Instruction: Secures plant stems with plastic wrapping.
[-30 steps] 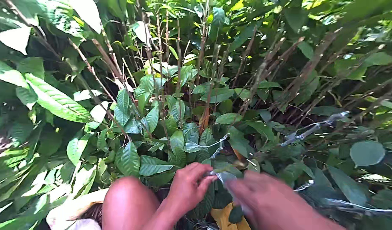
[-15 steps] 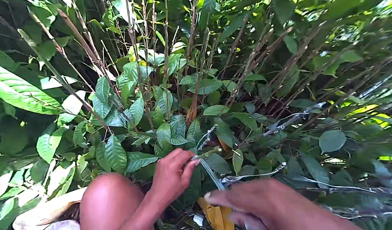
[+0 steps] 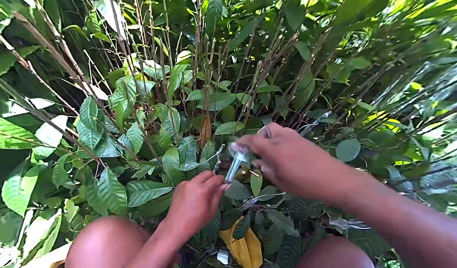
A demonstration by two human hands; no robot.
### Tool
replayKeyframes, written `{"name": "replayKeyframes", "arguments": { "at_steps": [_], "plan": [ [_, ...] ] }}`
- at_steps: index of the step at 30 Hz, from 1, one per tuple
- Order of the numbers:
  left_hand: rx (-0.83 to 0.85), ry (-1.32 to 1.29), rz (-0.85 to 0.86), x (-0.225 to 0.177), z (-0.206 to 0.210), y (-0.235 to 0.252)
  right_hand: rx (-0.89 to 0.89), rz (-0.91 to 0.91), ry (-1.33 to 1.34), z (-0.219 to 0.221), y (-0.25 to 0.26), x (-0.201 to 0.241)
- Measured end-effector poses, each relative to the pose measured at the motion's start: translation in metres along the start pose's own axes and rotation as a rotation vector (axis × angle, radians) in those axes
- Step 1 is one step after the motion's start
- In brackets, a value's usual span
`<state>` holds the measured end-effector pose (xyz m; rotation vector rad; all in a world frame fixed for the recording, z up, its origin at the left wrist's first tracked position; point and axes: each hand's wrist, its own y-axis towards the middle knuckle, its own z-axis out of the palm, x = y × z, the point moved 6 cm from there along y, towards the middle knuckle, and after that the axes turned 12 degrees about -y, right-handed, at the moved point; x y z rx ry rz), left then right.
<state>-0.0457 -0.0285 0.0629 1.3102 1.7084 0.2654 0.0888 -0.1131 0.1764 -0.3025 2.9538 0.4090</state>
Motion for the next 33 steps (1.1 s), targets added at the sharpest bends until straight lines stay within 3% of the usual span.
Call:
{"name": "replayKeyframes", "arguments": {
  "at_steps": [2,4,6,8,10,12,14,16,18,20,24,29,31,33],
  "plan": [
    [-0.027,0.011,-0.023,0.005,-0.008,0.003,-0.057,-0.084,-0.045,0.009,-0.007,0.019],
    [-0.038,0.004,-0.018,0.0,-0.007,0.005,0.002,-0.09,0.229,0.005,-0.006,0.037],
    [0.019,0.017,-0.013,-0.008,0.003,0.006,0.152,0.008,0.447,0.002,0.007,0.024],
    [0.064,0.014,-0.021,-0.007,0.003,0.007,0.154,0.034,0.203,0.008,0.014,0.0],
    [-0.002,0.004,-0.038,0.001,-0.01,0.01,-0.052,-0.026,-0.012,0.015,0.007,0.001],
    [-0.058,-0.011,-0.04,0.002,-0.015,0.011,-0.116,-0.024,0.159,0.01,-0.001,0.019],
    [-0.063,-0.018,-0.003,-0.005,-0.009,0.014,-0.05,0.023,0.455,0.003,0.002,0.017],
    [-0.036,-0.001,0.009,-0.009,-0.003,0.015,-0.044,0.024,0.277,0.002,0.007,0.004],
    [-0.072,0.007,0.021,-0.011,-0.004,0.015,-0.197,-0.032,-0.033,0.008,0.008,0.007],
    [-0.126,0.003,0.052,-0.013,-0.005,0.013,-0.206,-0.043,-0.075,0.013,0.007,0.014],
    [-0.213,-0.011,0.055,-0.005,-0.019,0.01,0.161,0.132,0.322,0.006,-0.007,-0.005],
    [-0.131,-0.06,0.036,-0.009,-0.012,0.011,0.075,0.157,0.815,-0.014,-0.014,0.003],
    [-0.05,-0.042,0.061,-0.015,0.0,0.008,0.037,0.196,0.727,-0.012,-0.002,-0.005],
    [-0.012,-0.083,0.065,-0.015,-0.004,0.003,0.069,0.179,0.426,0.006,0.006,-0.013]
  ]
}}
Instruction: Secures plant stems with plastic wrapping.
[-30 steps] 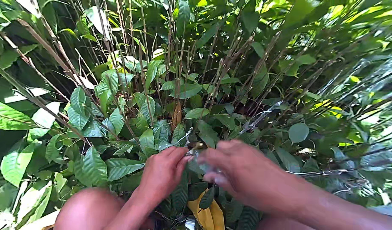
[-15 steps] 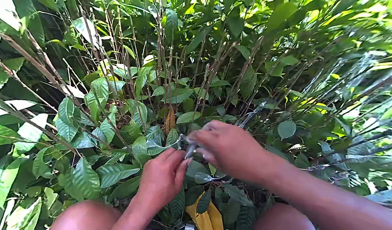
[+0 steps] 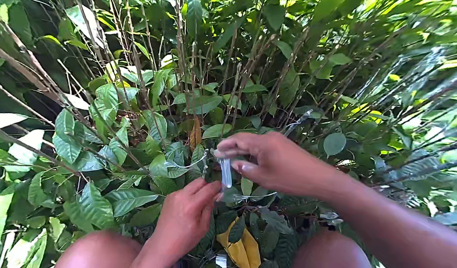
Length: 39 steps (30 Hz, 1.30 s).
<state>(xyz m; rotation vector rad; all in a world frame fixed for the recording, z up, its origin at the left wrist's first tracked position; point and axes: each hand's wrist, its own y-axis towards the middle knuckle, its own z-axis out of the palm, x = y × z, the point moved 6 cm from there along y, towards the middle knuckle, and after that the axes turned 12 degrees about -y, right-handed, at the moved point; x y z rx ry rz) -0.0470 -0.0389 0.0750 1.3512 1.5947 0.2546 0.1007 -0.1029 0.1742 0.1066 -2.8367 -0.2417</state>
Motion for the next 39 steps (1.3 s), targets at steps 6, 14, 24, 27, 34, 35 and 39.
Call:
{"name": "replayKeyframes", "arguments": {
  "at_steps": [6,14,24,27,34,35,39],
  "plan": [
    [-0.18,-0.212,-0.11,0.015,-0.034,-0.004,-0.214,-0.302,-0.498,0.063,-0.018,0.044],
    [-0.11,-0.388,-0.031,0.001,-0.024,-0.011,-0.271,-0.416,-0.63,0.029,0.012,0.046],
    [-0.228,-0.461,-0.056,0.009,-0.03,-0.005,-0.272,-0.511,-0.464,0.053,-0.027,0.105],
    [-0.173,-0.53,-0.002,0.003,-0.02,-0.009,-0.467,-0.291,-0.278,0.021,0.003,0.048],
    [-0.342,-0.541,0.066,0.006,-0.029,-0.014,-0.082,-0.071,0.722,0.083,0.0,0.003],
    [-0.39,-0.514,0.055,0.007,-0.03,-0.014,-0.119,-0.116,0.648,0.083,-0.002,0.006],
    [-0.409,-0.475,-0.012,0.004,-0.023,-0.01,-0.441,-0.055,0.337,0.077,-0.004,0.006]
  ]
}}
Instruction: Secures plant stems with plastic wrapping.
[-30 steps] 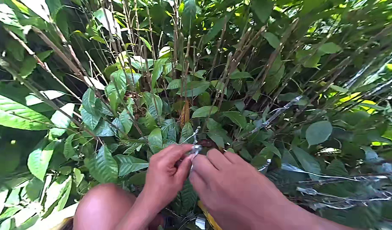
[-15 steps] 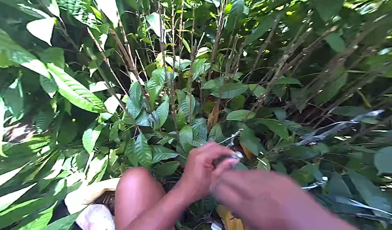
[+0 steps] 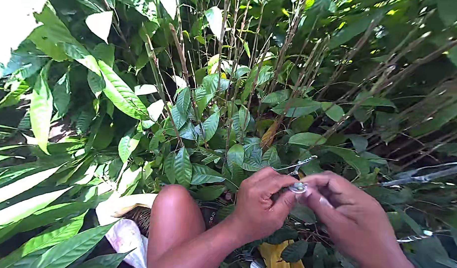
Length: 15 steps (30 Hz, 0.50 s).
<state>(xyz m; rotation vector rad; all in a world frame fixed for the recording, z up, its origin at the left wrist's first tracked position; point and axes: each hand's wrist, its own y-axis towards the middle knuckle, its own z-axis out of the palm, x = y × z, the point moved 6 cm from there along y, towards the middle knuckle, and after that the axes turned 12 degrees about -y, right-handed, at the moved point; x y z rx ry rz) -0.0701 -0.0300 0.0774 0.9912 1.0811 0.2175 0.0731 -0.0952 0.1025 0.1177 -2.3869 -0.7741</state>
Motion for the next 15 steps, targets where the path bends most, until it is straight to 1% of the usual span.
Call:
{"name": "replayKeyframes", "arguments": {
  "at_steps": [1,2,5,6,7,8,10,11,13,15],
  "plan": [
    [0.046,-0.048,-0.06,0.002,0.003,0.0,-0.066,0.013,-0.055,-0.003,0.002,-0.002],
    [0.074,-0.106,-0.115,0.004,0.005,0.0,-0.123,-0.044,-0.162,-0.005,0.002,0.0],
    [0.059,-0.175,-0.171,0.006,-0.002,0.003,-0.214,-0.411,-0.515,-0.003,-0.009,0.02],
    [0.058,-0.172,-0.172,0.006,-0.004,0.004,-0.218,-0.473,-0.577,-0.004,-0.011,0.024],
    [0.072,-0.165,-0.17,0.005,-0.006,0.004,-0.214,-0.5,-0.607,-0.006,-0.011,0.026],
    [0.089,-0.147,-0.157,0.002,-0.008,0.005,-0.189,-0.488,-0.619,-0.008,-0.008,0.026],
    [0.097,-0.057,-0.134,-0.003,-0.018,0.007,-0.11,-0.401,-0.58,-0.013,-0.003,0.02],
    [0.093,-0.005,-0.126,-0.006,-0.025,0.009,-0.06,-0.353,-0.509,-0.014,-0.003,0.019],
    [0.092,0.049,-0.11,-0.008,-0.038,0.015,0.096,-0.304,-0.25,-0.005,-0.015,0.031],
    [0.127,0.037,-0.104,-0.005,-0.036,0.016,0.238,-0.346,-0.002,0.012,-0.028,0.055]
  ]
}}
